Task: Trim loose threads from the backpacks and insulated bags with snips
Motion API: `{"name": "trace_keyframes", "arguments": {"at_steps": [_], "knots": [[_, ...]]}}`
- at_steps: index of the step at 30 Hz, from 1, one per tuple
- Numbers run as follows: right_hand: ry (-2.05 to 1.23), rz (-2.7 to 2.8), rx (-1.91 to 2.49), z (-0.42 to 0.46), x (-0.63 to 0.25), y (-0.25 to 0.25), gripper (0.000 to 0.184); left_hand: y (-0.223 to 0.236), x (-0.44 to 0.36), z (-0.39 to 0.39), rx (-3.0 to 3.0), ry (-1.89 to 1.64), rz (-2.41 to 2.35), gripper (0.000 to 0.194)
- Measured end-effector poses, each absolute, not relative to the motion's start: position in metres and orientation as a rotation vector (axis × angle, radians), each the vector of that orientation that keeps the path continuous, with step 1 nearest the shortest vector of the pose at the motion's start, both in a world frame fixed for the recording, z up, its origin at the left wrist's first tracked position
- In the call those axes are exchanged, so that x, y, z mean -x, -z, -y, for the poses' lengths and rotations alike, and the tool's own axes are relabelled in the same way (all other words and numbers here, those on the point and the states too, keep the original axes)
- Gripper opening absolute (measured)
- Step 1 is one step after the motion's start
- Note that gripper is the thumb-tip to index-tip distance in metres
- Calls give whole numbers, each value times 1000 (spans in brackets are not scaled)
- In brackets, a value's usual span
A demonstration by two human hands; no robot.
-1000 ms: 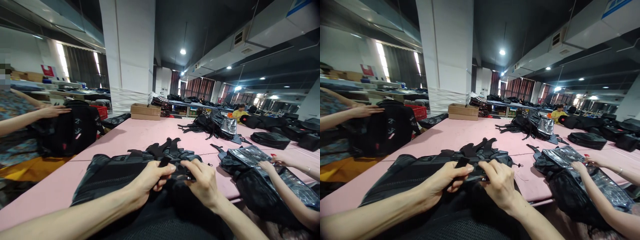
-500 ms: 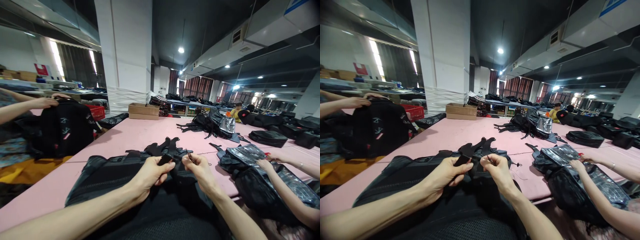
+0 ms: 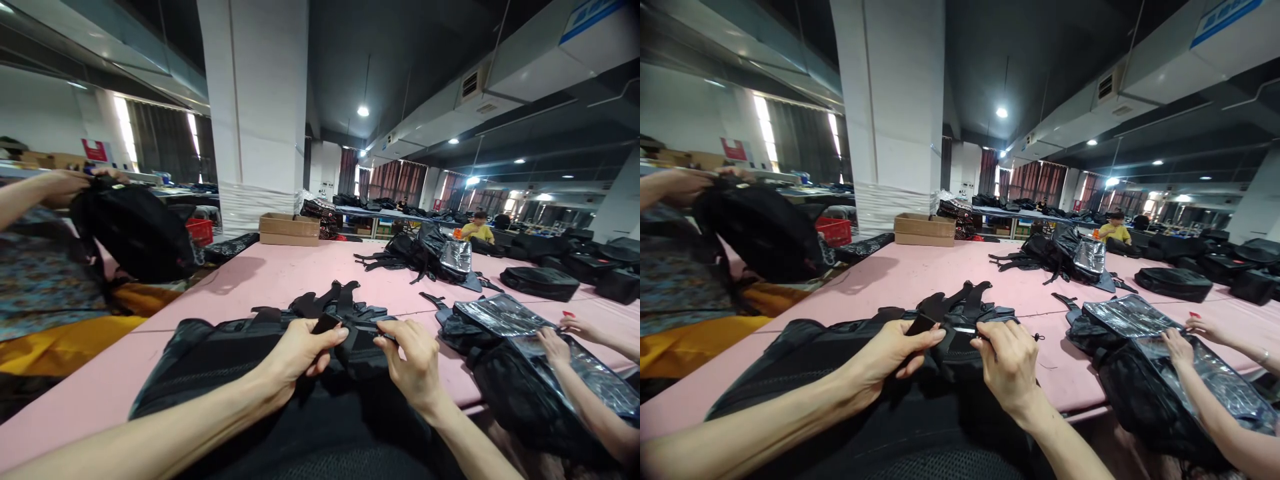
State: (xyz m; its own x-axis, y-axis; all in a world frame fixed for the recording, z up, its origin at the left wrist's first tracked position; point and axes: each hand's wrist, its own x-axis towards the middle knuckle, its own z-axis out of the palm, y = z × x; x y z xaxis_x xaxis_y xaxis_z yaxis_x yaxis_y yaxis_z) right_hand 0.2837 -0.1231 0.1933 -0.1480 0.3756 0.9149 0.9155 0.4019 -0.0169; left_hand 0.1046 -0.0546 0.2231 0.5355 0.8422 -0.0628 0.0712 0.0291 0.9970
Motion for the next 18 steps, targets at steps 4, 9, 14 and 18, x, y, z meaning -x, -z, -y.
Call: {"name": "trace_keyframes", "arguments": {"at_steps": [4, 9, 14, 18], "knots": [[623, 1756, 1158, 124, -287, -197, 8, -223, -104, 52, -1457, -681, -812, 33], [299, 1696, 1214, 129, -297, -201, 10, -224, -103, 49, -1461, -665, -806, 32], [344, 1757, 1189, 131, -299, -202, 11, -229, -104, 50, -1500, -656, -821, 30], [334, 1753, 1185, 131, -297, -200, 10, -229, -106, 50, -1550, -623, -818, 27]]}}
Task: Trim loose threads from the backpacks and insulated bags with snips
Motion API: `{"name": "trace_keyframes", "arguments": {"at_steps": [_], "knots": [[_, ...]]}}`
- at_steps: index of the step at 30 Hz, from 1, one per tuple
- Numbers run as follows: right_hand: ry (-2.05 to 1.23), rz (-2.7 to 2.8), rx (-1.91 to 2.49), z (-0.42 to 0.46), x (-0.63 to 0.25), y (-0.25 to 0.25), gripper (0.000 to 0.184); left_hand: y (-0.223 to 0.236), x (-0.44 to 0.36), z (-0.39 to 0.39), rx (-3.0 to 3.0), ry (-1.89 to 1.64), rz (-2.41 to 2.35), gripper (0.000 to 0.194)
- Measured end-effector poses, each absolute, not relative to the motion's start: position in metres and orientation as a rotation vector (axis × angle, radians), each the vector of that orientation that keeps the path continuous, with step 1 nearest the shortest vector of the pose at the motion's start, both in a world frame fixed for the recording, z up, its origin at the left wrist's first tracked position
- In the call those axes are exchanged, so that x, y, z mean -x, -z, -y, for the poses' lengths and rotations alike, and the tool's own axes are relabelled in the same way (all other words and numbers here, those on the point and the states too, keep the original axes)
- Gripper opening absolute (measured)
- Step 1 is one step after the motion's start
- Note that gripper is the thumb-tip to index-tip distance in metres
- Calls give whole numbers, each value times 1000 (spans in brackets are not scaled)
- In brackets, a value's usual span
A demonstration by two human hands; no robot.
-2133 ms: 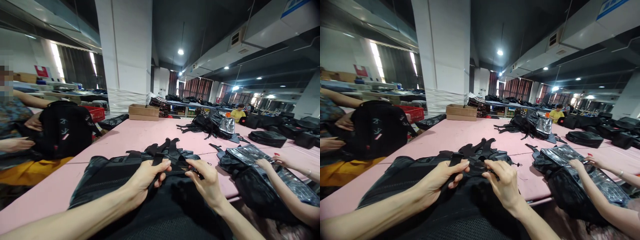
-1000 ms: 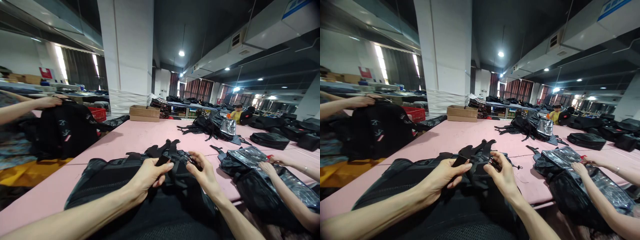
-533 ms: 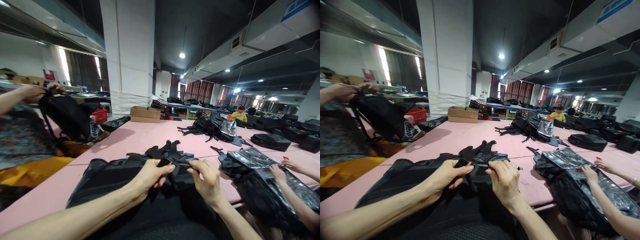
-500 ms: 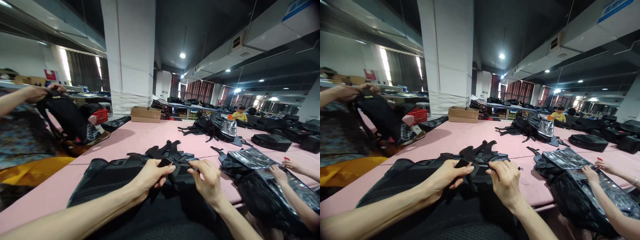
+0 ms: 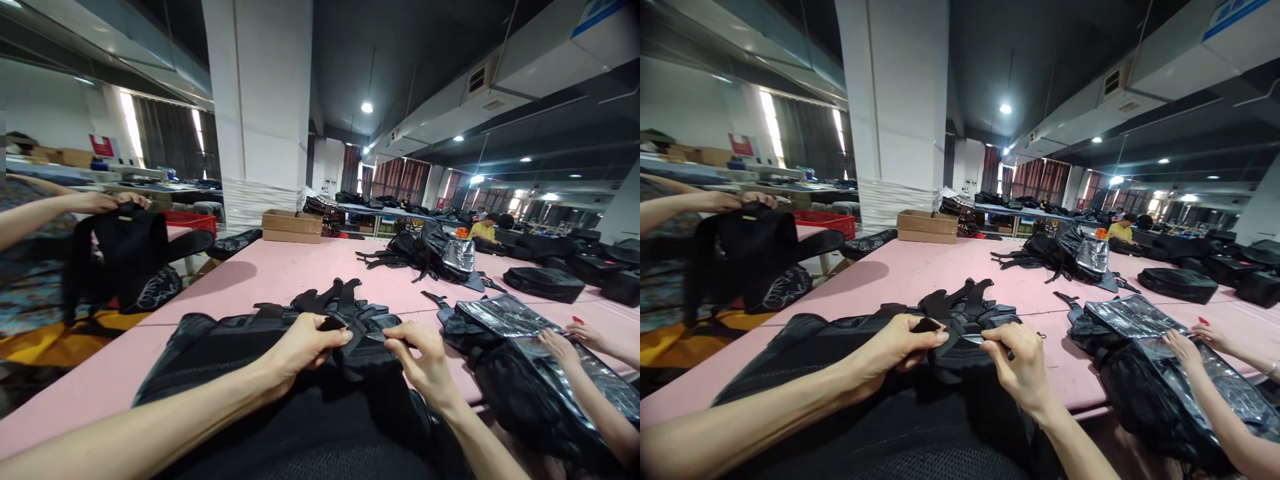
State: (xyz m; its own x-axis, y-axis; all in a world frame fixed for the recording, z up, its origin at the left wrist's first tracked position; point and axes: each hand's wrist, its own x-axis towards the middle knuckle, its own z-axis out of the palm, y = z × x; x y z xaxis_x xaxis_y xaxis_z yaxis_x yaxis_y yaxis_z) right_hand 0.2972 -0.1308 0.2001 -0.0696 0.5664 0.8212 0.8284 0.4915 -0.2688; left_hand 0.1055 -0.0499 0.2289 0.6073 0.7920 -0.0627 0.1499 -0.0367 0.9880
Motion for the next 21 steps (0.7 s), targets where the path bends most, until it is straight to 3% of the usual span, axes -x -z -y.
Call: {"name": "trace_keyframes", "arguments": {"at_steps": [12, 21], "knots": [[622, 1850, 1122, 128, -292, -201, 8, -229, -106, 50, -1580, -542, -813, 27], [392, 1869, 1137, 127, -299, -200, 8, -229, -105, 51, -1621, -482, -818, 27]]}}
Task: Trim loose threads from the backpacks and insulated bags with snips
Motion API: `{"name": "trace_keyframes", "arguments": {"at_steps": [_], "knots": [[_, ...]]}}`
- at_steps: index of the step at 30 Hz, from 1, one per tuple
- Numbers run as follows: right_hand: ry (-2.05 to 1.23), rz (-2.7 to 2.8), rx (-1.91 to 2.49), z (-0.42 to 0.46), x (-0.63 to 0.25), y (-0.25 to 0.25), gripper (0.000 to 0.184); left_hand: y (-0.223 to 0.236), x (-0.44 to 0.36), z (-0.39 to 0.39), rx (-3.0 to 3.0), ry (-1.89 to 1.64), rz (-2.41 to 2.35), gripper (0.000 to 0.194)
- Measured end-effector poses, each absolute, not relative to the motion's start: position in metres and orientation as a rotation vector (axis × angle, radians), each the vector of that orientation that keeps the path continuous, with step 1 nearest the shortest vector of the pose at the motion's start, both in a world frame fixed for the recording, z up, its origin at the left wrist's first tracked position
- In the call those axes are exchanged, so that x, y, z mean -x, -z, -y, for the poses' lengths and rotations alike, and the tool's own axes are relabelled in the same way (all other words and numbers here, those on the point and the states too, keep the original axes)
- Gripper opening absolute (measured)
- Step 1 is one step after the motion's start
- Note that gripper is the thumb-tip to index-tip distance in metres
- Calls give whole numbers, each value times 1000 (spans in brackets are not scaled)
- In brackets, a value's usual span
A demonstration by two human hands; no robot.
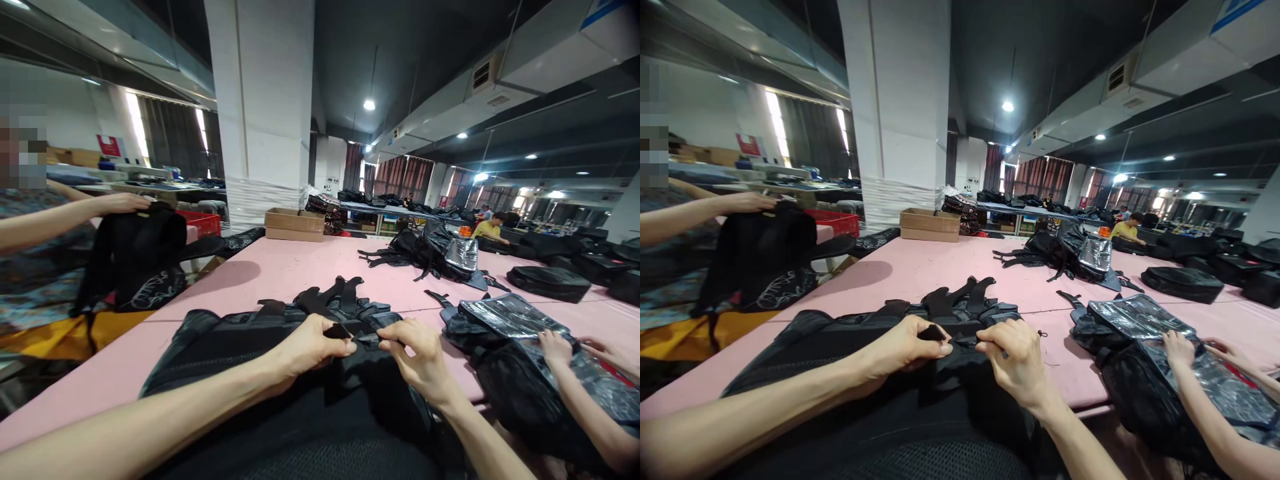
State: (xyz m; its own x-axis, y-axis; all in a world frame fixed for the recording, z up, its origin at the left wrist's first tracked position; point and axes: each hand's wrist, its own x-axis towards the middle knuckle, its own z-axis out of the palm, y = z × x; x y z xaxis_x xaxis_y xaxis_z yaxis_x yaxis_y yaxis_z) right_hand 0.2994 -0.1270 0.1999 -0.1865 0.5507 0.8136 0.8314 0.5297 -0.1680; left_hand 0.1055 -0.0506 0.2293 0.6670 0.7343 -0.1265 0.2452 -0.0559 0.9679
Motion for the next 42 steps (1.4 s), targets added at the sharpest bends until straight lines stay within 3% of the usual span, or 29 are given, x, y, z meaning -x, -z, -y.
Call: {"name": "trace_keyframes", "arguments": {"at_steps": [8, 13, 16, 18, 20, 24, 26, 29, 31, 36, 42], "knots": [[336, 1823, 1169, 130, -300, -195, 10, -226, -107, 50, -1613, -441, -795, 27], [-82, 1596, 1199, 128, -300, -200, 11, -229, -106, 54, -1605, -344, -734, 30], [-283, 1543, 1175, 122, -291, -204, 26, -230, -109, 58, -1595, -320, -715, 30], [-394, 1618, 1171, 116, -282, -206, 21, -230, -111, 60, -1613, -300, -712, 30], [-474, 1680, 1169, 111, -274, -209, 11, -231, -113, 62, -1644, -309, -691, 31], [-513, 1654, 1166, 104, -271, -215, 15, -233, -114, 60, -1647, -474, -657, 40], [-524, 1626, 1179, 104, -275, -216, 17, -234, -113, 57, -1643, -527, -681, 34], [-414, 1596, 1207, 108, -286, -209, 16, -236, -112, 52, -1603, -561, -751, 29], [-178, 1581, 1249, 113, -293, -201, 22, -237, -111, 49, -1541, -586, -793, 27], [453, 1716, 1257, 122, -300, -186, 11, -239, -111, 49, -1493, -571, -797, 25], [632, 1809, 1157, 123, -293, -192, 7, -237, -112, 50, -1539, -563, -777, 26]]}}
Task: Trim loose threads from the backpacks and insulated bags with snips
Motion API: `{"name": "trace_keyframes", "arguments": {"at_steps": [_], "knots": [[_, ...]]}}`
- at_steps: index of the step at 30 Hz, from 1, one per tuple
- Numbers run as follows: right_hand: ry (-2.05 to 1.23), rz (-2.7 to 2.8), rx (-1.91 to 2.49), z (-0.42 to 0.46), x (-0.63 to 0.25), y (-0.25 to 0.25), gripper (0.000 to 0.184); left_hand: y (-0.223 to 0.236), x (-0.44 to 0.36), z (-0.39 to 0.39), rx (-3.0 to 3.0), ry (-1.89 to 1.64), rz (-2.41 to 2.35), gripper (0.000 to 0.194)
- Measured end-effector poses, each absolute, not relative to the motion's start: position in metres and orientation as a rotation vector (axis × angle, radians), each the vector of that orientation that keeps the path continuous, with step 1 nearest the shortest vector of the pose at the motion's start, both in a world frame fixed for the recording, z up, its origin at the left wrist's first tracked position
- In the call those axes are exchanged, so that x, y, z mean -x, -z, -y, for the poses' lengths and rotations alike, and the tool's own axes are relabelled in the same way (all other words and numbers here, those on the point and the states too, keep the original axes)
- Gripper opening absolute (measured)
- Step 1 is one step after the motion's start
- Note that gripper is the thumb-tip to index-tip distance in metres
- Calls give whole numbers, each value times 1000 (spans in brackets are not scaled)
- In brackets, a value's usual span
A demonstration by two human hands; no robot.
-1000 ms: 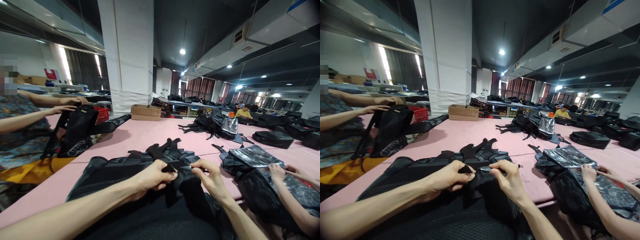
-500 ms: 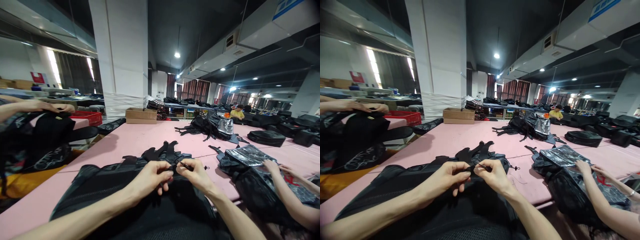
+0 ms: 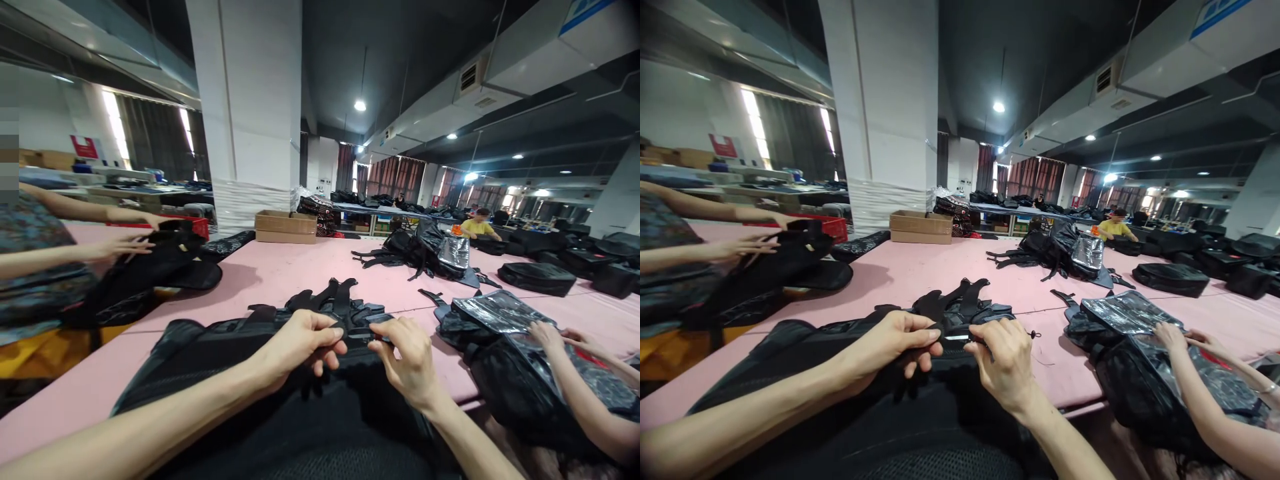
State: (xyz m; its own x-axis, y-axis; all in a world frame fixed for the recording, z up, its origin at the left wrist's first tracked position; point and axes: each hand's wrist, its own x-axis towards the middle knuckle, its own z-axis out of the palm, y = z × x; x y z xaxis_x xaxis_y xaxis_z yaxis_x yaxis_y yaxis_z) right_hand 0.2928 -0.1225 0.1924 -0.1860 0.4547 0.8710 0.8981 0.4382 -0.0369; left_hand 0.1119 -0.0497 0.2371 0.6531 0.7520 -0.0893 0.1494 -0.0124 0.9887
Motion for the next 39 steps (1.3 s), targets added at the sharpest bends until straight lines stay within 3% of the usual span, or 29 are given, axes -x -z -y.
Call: {"name": "trace_keyframes", "arguments": {"at_steps": [6, 12, 18, 26, 39], "knots": [[708, 1826, 1166, 121, -291, -192, 6, -235, -111, 47, -1522, -527, -752, 28], [512, 1778, 1132, 119, -300, -186, 6, -234, -110, 46, -1495, -518, -745, 29], [535, 1821, 1109, 120, -297, -187, 8, -233, -111, 46, -1519, -500, -739, 29], [113, 1642, 1222, 121, -297, -187, 11, -229, -111, 50, -1853, -521, -773, 29], [591, 1815, 1122, 119, -291, -191, 12, -231, -114, 53, -1798, -454, -773, 31]]}}
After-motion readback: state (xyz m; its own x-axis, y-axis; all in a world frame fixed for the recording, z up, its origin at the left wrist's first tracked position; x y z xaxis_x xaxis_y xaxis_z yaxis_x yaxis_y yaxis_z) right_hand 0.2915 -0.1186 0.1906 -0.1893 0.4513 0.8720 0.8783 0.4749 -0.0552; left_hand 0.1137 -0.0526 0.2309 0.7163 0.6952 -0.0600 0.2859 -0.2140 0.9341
